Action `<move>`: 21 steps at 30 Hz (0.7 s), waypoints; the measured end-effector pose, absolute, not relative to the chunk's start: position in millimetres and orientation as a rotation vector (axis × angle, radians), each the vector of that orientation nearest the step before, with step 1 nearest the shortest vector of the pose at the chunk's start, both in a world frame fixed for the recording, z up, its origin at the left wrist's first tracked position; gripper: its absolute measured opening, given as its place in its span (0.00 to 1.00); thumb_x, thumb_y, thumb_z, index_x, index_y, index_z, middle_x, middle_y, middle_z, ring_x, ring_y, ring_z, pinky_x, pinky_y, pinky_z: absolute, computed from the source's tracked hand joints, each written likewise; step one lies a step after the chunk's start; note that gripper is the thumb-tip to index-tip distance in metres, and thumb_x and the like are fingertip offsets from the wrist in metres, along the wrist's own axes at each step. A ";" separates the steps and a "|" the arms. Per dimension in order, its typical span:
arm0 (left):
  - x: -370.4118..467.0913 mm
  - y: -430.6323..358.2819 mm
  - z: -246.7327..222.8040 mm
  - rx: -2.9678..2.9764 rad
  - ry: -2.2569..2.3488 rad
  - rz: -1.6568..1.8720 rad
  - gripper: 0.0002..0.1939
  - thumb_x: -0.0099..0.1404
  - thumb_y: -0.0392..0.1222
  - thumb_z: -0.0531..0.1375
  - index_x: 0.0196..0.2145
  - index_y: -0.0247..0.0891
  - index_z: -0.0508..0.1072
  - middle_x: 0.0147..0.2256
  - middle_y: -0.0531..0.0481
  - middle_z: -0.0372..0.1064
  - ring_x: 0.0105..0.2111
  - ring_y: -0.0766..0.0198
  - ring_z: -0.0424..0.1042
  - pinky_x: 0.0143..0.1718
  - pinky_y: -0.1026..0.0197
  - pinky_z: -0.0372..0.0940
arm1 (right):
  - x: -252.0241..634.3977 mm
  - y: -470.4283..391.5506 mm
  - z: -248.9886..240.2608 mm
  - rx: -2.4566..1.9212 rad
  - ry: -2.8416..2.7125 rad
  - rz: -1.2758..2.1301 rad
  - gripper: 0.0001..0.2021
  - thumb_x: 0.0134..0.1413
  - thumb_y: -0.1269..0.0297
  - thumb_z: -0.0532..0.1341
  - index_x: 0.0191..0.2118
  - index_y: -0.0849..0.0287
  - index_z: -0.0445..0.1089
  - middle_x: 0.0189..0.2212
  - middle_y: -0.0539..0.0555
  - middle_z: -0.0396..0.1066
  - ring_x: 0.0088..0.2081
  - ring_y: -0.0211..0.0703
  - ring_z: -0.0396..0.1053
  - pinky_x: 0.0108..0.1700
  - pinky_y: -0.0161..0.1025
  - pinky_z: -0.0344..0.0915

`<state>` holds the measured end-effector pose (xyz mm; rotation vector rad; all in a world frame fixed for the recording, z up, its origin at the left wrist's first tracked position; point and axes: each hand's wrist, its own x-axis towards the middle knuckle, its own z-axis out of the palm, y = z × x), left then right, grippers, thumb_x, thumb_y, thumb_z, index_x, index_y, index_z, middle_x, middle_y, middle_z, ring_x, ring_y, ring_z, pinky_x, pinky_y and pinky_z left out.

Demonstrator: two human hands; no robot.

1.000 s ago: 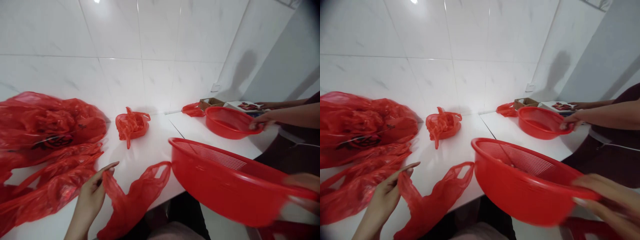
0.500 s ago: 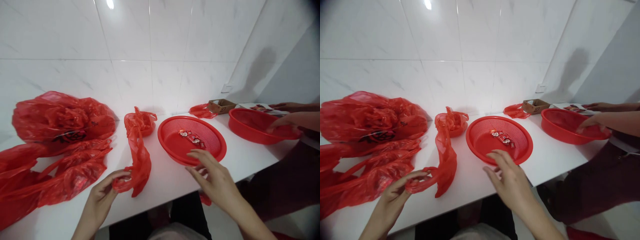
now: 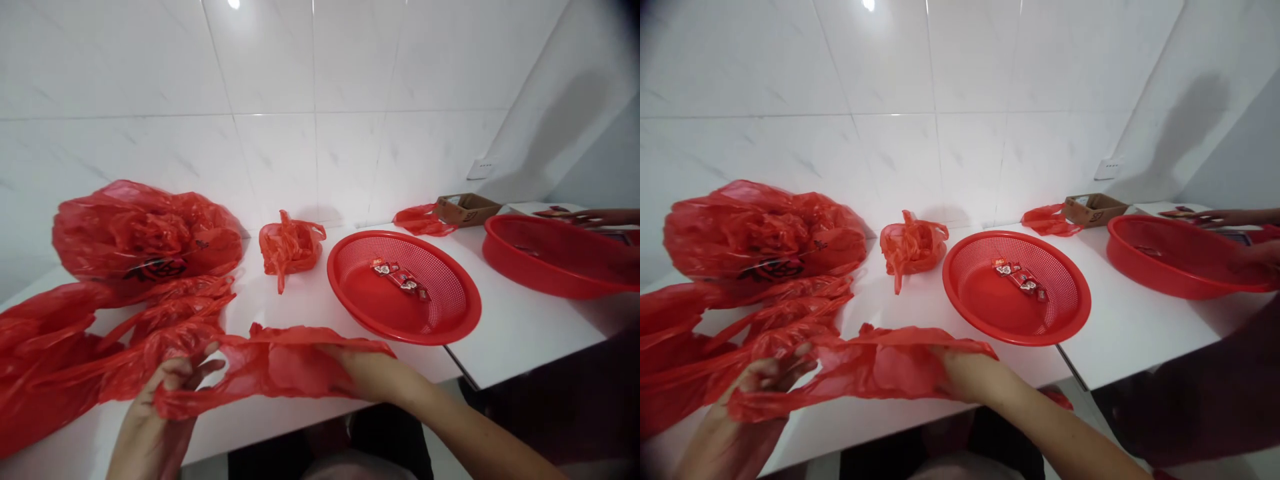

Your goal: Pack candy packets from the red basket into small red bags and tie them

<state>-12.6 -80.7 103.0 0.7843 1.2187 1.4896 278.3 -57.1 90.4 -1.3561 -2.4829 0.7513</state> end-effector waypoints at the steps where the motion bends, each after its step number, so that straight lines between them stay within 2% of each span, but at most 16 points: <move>1: -11.1 -80.1 104.6 0.716 1.191 1.505 0.18 0.47 0.56 0.70 0.28 0.43 0.70 0.45 0.55 0.76 0.39 0.58 0.75 0.34 0.61 0.72 | 283.6 -60.5 99.5 -1.348 -2.491 0.803 0.36 0.48 0.60 0.65 0.64 0.52 0.58 0.52 0.60 0.71 0.43 0.54 0.73 0.39 0.43 0.69; 2: -7.3 -79.8 106.7 0.688 1.159 1.498 0.18 0.47 0.55 0.71 0.30 0.45 0.71 0.48 0.55 0.75 0.41 0.57 0.75 0.33 0.63 0.72 | 288.4 -63.8 110.8 -1.297 -2.515 0.885 0.35 0.50 0.61 0.64 0.65 0.50 0.56 0.54 0.58 0.70 0.45 0.53 0.73 0.41 0.42 0.69; 4: 4.9 -79.7 111.5 0.700 1.101 1.452 0.19 0.47 0.53 0.71 0.34 0.47 0.72 0.52 0.54 0.72 0.45 0.54 0.74 0.29 0.66 0.72 | 298.2 -66.6 137.6 -1.087 -2.495 1.085 0.28 0.54 0.63 0.61 0.62 0.47 0.62 0.52 0.54 0.71 0.46 0.47 0.72 0.44 0.39 0.69; 6: 18.6 -79.9 114.2 0.730 1.055 1.404 0.20 0.46 0.53 0.72 0.37 0.48 0.74 0.55 0.52 0.70 0.49 0.50 0.73 0.28 0.65 0.73 | 312.8 -58.1 163.6 -0.925 -2.329 1.195 0.19 0.59 0.62 0.58 0.56 0.49 0.68 0.49 0.52 0.72 0.46 0.41 0.72 0.45 0.36 0.69; 9: 32.2 -79.3 111.8 0.779 0.997 1.357 0.22 0.46 0.53 0.72 0.39 0.48 0.75 0.56 0.50 0.68 0.52 0.46 0.71 0.32 0.60 0.75 | 350.9 -16.7 181.9 -1.114 -2.051 0.957 0.17 0.62 0.57 0.55 0.54 0.52 0.68 0.48 0.54 0.72 0.49 0.42 0.70 0.47 0.39 0.69; 11: 34.4 -78.3 106.7 0.801 0.973 1.335 0.20 0.48 0.53 0.71 0.38 0.47 0.75 0.57 0.50 0.67 0.53 0.45 0.69 0.31 0.60 0.75 | 385.1 22.5 173.5 -1.459 -2.005 0.650 0.22 0.60 0.54 0.56 0.58 0.51 0.63 0.51 0.56 0.69 0.49 0.45 0.70 0.46 0.41 0.68; 13: 32.5 -77.4 100.6 0.814 0.969 1.318 0.17 0.50 0.53 0.69 0.37 0.47 0.74 0.58 0.50 0.65 0.55 0.43 0.67 0.30 0.61 0.75 | 419.0 58.5 151.8 -1.924 -2.042 0.477 0.33 0.54 0.54 0.62 0.64 0.53 0.56 0.54 0.61 0.66 0.47 0.51 0.70 0.45 0.44 0.68; 14: 30.7 -77.1 97.7 0.815 0.975 1.303 0.17 0.51 0.54 0.69 0.37 0.47 0.74 0.59 0.50 0.64 0.56 0.43 0.66 0.30 0.61 0.74 | 433.3 72.2 138.5 -2.111 -2.058 0.496 0.38 0.51 0.54 0.64 0.66 0.54 0.53 0.54 0.63 0.65 0.45 0.53 0.71 0.44 0.46 0.68; 16: 27.4 -76.9 92.8 0.819 0.986 1.253 0.18 0.50 0.54 0.69 0.37 0.47 0.74 0.60 0.49 0.63 0.57 0.40 0.64 0.31 0.58 0.75 | 453.6 89.1 112.6 -2.236 -2.060 0.568 0.43 0.43 0.57 0.69 0.65 0.59 0.55 0.46 0.65 0.70 0.37 0.53 0.73 0.37 0.46 0.69; 18: 26.7 -77.4 90.2 0.822 0.994 1.209 0.20 0.47 0.53 0.70 0.37 0.47 0.73 0.61 0.49 0.61 0.59 0.39 0.62 0.31 0.57 0.75 | 463.0 94.2 92.7 -2.217 -2.065 0.634 0.41 0.38 0.62 0.71 0.62 0.59 0.60 0.38 0.61 0.73 0.29 0.49 0.72 0.31 0.44 0.68; 21: 32.1 -78.6 90.7 0.796 1.003 1.227 0.21 0.48 0.53 0.70 0.38 0.47 0.72 0.62 0.49 0.59 0.59 0.40 0.61 0.32 0.58 0.74 | 467.0 92.4 79.6 -2.117 -2.042 0.587 0.28 0.40 0.71 0.67 0.52 0.57 0.69 0.30 0.55 0.73 0.25 0.44 0.69 0.29 0.41 0.66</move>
